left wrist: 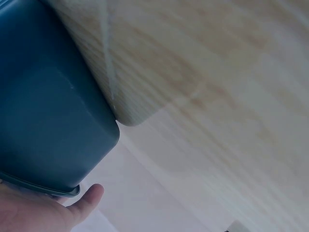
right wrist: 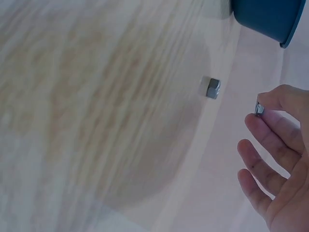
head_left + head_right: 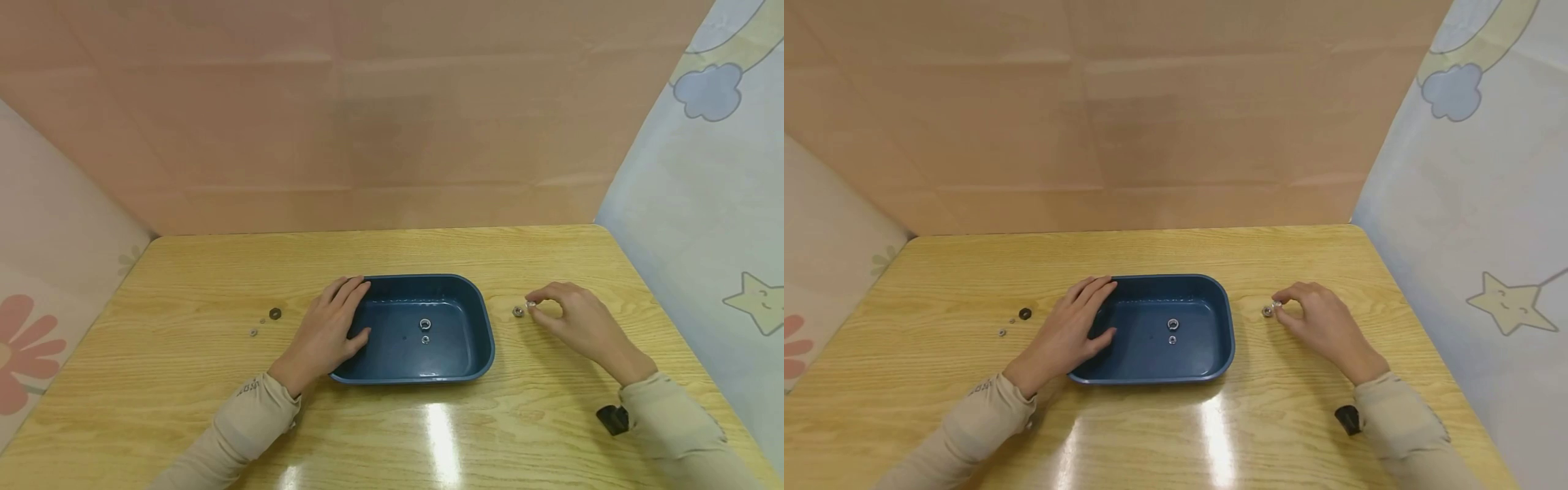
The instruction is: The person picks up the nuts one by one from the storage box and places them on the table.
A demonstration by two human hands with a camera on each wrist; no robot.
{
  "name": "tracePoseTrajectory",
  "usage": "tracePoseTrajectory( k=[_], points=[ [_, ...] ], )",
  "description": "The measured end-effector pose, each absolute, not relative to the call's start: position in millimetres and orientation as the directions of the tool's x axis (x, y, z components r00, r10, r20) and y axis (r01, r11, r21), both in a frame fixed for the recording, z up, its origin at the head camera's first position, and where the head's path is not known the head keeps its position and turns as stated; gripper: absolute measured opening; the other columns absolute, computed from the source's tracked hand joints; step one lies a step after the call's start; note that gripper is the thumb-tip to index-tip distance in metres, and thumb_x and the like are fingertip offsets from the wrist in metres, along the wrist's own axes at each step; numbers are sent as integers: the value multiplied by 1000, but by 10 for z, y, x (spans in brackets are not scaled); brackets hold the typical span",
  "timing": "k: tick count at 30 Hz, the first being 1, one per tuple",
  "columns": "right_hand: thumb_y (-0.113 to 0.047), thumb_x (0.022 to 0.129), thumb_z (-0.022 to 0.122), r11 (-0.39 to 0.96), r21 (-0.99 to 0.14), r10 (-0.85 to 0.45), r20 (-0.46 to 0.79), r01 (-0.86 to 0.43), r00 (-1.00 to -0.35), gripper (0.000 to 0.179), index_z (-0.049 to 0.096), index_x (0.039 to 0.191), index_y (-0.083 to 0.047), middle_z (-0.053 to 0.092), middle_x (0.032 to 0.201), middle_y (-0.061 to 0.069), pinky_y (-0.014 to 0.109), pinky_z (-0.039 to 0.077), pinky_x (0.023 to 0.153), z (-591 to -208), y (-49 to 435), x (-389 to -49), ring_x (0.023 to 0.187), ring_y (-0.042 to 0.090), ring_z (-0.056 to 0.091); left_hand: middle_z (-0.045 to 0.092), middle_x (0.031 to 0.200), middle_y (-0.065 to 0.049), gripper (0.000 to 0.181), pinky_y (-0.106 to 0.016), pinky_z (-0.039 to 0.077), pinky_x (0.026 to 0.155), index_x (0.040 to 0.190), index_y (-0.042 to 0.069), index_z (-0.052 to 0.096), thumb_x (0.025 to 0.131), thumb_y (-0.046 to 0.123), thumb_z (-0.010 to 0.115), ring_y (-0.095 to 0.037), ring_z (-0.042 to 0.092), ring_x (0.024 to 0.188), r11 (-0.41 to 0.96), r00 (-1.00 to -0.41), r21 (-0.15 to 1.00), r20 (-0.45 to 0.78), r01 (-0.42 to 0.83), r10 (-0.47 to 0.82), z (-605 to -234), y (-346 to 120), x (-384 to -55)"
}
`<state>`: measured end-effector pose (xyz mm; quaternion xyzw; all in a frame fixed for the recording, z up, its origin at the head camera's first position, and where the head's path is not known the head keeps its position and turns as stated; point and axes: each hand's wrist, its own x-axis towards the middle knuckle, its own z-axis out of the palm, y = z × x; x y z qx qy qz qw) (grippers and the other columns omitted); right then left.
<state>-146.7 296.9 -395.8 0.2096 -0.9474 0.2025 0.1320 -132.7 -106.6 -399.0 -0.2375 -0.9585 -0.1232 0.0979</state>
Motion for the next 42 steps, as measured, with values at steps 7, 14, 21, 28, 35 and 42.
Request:
tracePoseTrajectory(
  k=[7, 14, 21, 28, 35, 42],
  points=[
    [-10, 88, 71, 844, -340, -323, 294, -415, -899, 15, 76, 101, -5, 75, 100, 13, 57, 52, 78, -3972, 3041, -1471, 97, 40, 66, 40, 156, -10, 75, -56, 40, 110, 150, 9, 41, 87, 27, 76, -34, 36, 143, 859, -869, 186, 244, 477, 430, -3985, -1066, -1320],
    [-13, 92, 68, 856, -371, -305, 198, -359, -931, 18, 75, 105, -3, 73, 105, 17, 60, 52, 81, -3970, 3111, -1465, 101, 44, 65, 40, 156, -10, 75, -57, 41, 109, 150, 9, 41, 87, 27, 76, -34, 36, 143, 858, -870, 191, 243, 476, 428, -3976, -1063, -1313],
    [-15, 92, 67, 864, -377, -297, 153, -334, -942, 19, 75, 106, -3, 73, 102, 15, 56, 53, 77, -4002, 3154, -1482, 98, 42, 67, 41, 155, -11, 75, -57, 42, 107, 150, 8, 41, 86, 27, 76, -34, 37, 143, 857, -867, 186, 251, 480, 431, -3980, -1062, -1313],
    [-12, 91, 68, 868, -369, -305, 135, -334, -943, 18, 75, 105, -3, 73, 99, 13, 53, 54, 74, -4032, 3166, -1496, 94, 38, 68, 42, 155, -12, 75, -57, 43, 106, 149, 8, 42, 86, 27, 76, -35, 37, 143, 856, -863, 183, 258, 484, 434, -3983, -1064, -1314],
    [-10, 90, 70, 862, -373, -318, 132, -344, -939, 18, 75, 105, -2, 74, 99, 14, 55, 54, 80, -4063, 3162, -1520, 95, 38, 69, 41, 155, -10, 75, -57, 42, 108, 149, 8, 41, 86, 27, 76, -34, 37, 143, 857, -864, 180, 257, 483, 433, -3992, -1069, -1325],
    [-7, 89, 70, 855, -364, -351, 116, -369, -929, 16, 75, 103, -1, 74, 96, 12, 48, 56, 75, -4073, 3153, -1545, 87, 30, 70, 41, 155, -11, 75, -57, 42, 108, 150, 8, 41, 86, 27, 77, -35, 37, 142, 856, -863, 180, 256, 485, 435, -3997, -1066, -1335]
  ],
)
